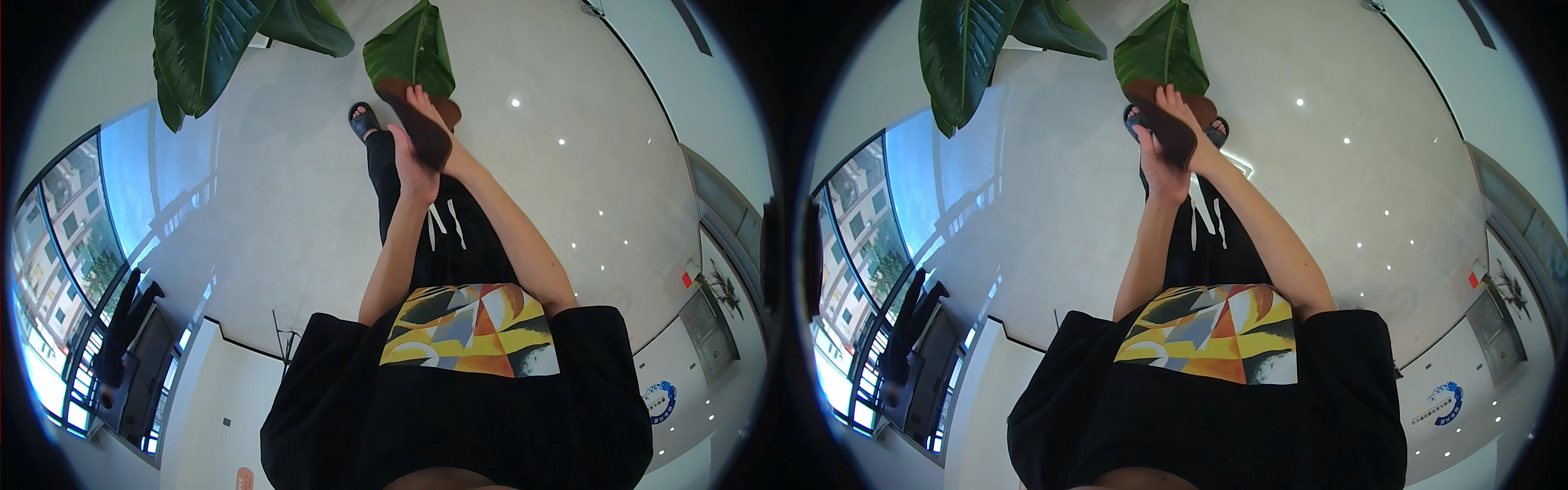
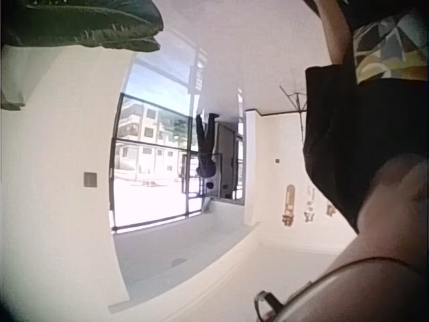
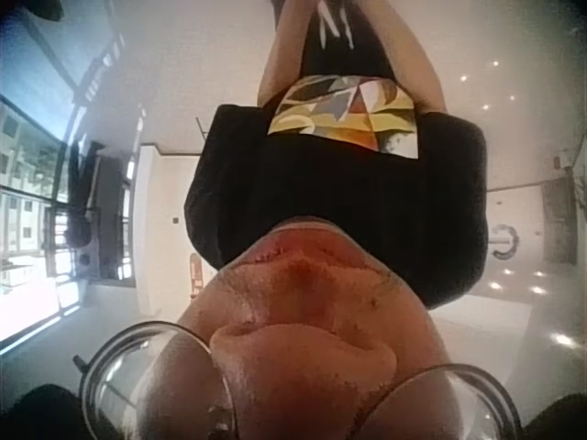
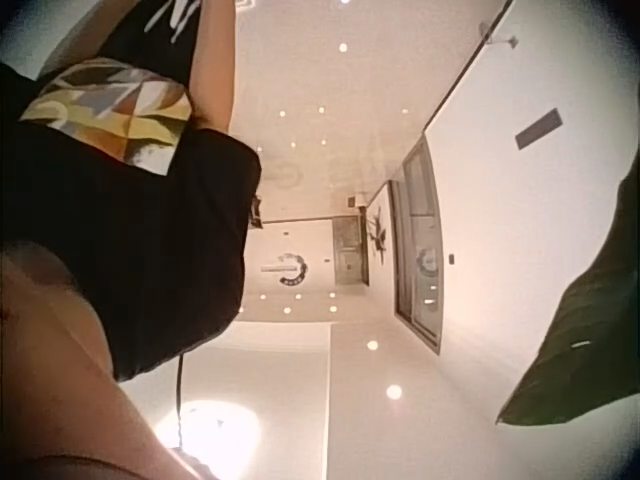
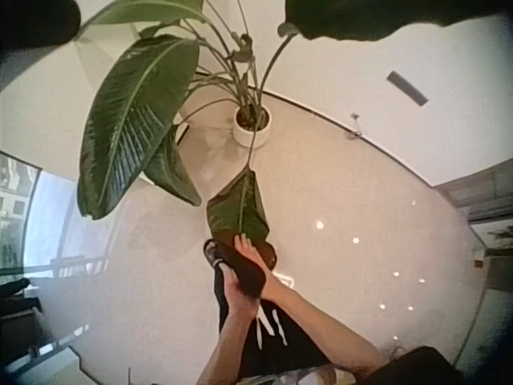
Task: Cleaning the leaves of a large indoor plant with a brown cloth.
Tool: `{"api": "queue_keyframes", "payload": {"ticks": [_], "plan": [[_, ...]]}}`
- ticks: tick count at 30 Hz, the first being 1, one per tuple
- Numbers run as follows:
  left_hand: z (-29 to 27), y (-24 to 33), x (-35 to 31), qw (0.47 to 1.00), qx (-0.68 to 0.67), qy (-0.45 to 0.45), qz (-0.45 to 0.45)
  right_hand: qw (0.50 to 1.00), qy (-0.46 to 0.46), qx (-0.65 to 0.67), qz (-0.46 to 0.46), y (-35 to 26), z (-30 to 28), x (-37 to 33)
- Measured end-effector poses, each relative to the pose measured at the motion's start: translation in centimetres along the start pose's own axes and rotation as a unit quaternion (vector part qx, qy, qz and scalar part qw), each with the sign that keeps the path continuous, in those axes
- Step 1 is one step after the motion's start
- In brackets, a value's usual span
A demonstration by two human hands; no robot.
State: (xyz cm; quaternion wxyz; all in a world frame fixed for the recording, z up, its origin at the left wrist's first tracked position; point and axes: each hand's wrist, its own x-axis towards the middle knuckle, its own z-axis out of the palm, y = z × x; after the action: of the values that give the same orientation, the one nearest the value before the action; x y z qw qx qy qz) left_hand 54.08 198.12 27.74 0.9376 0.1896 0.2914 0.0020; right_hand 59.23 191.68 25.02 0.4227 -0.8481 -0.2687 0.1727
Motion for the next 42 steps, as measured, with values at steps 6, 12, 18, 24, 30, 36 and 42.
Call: {"api": "queue_keyframes", "payload": {"ticks": [6, 12, 18, 24, 30, 36, 42], "plan": [[-3.2, -0.1, 0.5, 0.987, -0.152, 0.013, -0.045, 0.997, -0.071, 0.001, 0.019, -3.1, -0.4, -3.3], [-0.1, 0.6, -0.2, 1.000, 0.013, 0.004, -0.019, 0.977, -0.153, -0.150, 0.021, -0.9, -1.3, -0.2], [1.6, -0.3, 0.5, 0.992, 0.112, -0.011, -0.059, 0.997, -0.045, -0.063, 0.015, 4.9, -0.7, 4.5], [-0.4, 0.7, 4.8, 0.980, 0.119, 0.157, -0.026, 0.958, -0.117, 0.186, 0.185, 1.8, -2.1, 5.6], [-3.5, 1.9, 9.0, 0.985, -0.010, 0.095, -0.141, 0.933, 0.002, 0.258, 0.252, -3.8, 0.0, 5.1], [-1.1, 1.9, 7.8, 0.990, 0.082, 0.043, -0.109, 0.691, 0.199, 0.651, 0.243, -0.5, -2.2, 7.8], [-0.7, 2.7, 8.3, 0.994, 0.063, 0.015, -0.089, 0.622, 0.322, 0.665, 0.261, -0.1, -4.5, 11.5]]}}
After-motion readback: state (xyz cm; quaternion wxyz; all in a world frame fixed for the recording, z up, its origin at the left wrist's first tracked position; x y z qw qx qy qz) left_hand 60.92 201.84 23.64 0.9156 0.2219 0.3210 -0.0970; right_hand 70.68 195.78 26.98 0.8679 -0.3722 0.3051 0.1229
